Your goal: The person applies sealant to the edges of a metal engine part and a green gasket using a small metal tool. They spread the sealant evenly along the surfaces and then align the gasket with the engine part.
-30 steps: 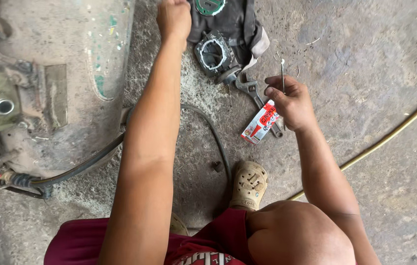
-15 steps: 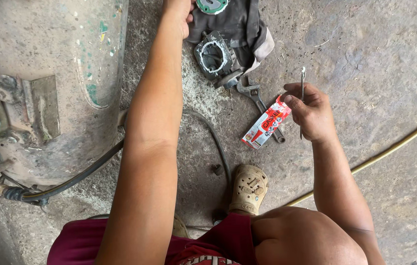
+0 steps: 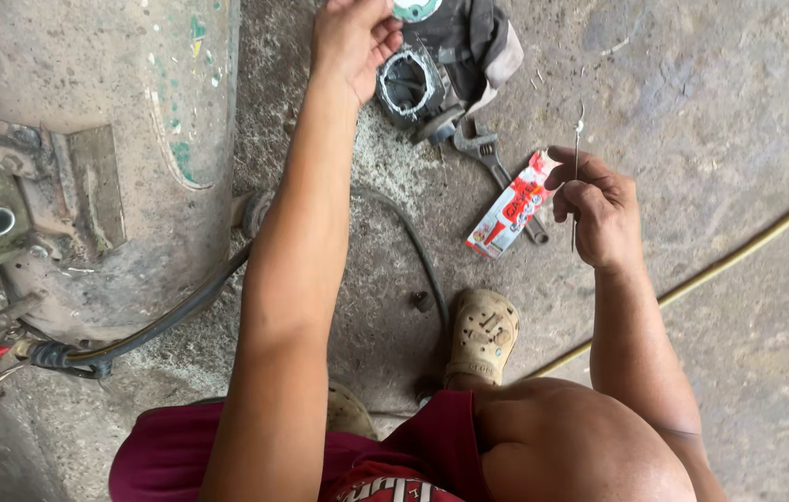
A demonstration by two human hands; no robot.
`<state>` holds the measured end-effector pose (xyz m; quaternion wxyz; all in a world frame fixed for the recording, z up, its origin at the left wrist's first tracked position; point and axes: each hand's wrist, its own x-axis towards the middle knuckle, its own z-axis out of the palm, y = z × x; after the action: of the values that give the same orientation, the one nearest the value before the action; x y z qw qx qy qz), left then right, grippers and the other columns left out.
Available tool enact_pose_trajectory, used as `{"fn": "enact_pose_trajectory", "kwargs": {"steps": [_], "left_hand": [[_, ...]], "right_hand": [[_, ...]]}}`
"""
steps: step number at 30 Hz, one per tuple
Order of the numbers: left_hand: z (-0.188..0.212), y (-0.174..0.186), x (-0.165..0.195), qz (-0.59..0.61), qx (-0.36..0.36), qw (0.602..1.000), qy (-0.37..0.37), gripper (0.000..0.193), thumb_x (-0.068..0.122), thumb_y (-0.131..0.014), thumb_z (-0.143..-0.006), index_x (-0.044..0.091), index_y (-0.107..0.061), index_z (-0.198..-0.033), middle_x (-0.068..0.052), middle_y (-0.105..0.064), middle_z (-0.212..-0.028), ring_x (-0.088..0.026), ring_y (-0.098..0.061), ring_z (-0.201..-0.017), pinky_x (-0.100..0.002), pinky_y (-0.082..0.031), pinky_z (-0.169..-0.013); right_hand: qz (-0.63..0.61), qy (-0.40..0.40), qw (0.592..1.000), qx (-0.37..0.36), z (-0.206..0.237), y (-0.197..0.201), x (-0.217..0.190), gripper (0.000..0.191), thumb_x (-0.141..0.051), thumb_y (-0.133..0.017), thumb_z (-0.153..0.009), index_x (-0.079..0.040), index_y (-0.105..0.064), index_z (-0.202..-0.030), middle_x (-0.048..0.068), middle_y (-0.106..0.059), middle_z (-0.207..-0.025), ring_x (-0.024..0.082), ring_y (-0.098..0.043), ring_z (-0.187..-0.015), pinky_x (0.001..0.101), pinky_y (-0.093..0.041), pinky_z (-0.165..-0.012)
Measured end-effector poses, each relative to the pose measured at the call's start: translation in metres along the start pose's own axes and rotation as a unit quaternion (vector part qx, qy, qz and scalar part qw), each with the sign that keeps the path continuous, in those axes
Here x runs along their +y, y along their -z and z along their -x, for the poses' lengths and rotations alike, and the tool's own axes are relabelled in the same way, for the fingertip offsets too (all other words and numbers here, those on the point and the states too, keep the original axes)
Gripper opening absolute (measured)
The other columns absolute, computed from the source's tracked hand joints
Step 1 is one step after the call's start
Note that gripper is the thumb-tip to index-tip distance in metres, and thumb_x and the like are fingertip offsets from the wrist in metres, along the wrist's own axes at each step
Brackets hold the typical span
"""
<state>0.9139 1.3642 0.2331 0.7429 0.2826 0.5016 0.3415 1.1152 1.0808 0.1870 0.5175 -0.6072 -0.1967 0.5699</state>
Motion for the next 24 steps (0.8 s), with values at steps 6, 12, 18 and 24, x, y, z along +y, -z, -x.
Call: {"fn": "enact_pose_trajectory", "kwargs": {"steps": [6,12,18,24], "left_hand": [[0.089,0.029,-0.049,0.041,-0.101,0.994,-0.022,0.016,-0.001,-0.069,-0.091,0.002,-0.06,-0.104,-0.014,-0.071,-0.097,-0.022,-0.069,-0.085,-0.038,-0.061,-0.08],[0.199,0.073,-0.085,0.133,-0.154,0.978,0.044,0.021,0.0,-0.068,-0.094,0.003,-0.059,-0.113,-0.013,-0.07,-0.109,-0.022,-0.07,-0.094,-0.039,-0.06,-0.091],[0.253,0.082,-0.098,0.181,-0.184,0.962,0.086,0.023,-0.002,-0.066,-0.097,0.004,-0.058,-0.118,-0.011,-0.07,-0.113,-0.02,-0.068,-0.1,-0.04,-0.058,-0.097],[0.268,0.078,-0.097,0.196,-0.207,0.954,0.088,0.021,-0.003,-0.064,-0.099,0.004,-0.057,-0.119,-0.011,-0.069,-0.115,-0.021,-0.068,-0.103,-0.041,-0.058,-0.1]], "right_hand": [[0.209,0.075,0.974,0.046,0.069,-0.016,-0.015,0.029,-0.002,-0.072,-0.098,0.003,-0.068,-0.127,0.004,-0.072,-0.09,0.008,-0.065,-0.076,0.0245,-0.052,-0.067],[0.307,0.22,0.926,0.004,0.135,-0.059,-0.03,0.017,-0.002,-0.082,-0.093,-0.002,-0.071,-0.106,0.009,-0.075,-0.099,0.016,-0.072,-0.087,0.0296,-0.059,-0.077],[0.361,0.285,0.888,0.02,0.172,-0.074,-0.044,0.019,0.001,-0.079,-0.096,-0.002,-0.074,-0.113,0.012,-0.073,-0.11,0.024,-0.073,-0.103,0.0328,-0.058,-0.087],[0.354,0.282,0.891,0.026,0.19,-0.079,-0.047,0.021,0.003,-0.077,-0.096,-0.002,-0.074,-0.117,0.012,-0.071,-0.114,0.023,-0.072,-0.106,0.0302,-0.058,-0.087]]}}
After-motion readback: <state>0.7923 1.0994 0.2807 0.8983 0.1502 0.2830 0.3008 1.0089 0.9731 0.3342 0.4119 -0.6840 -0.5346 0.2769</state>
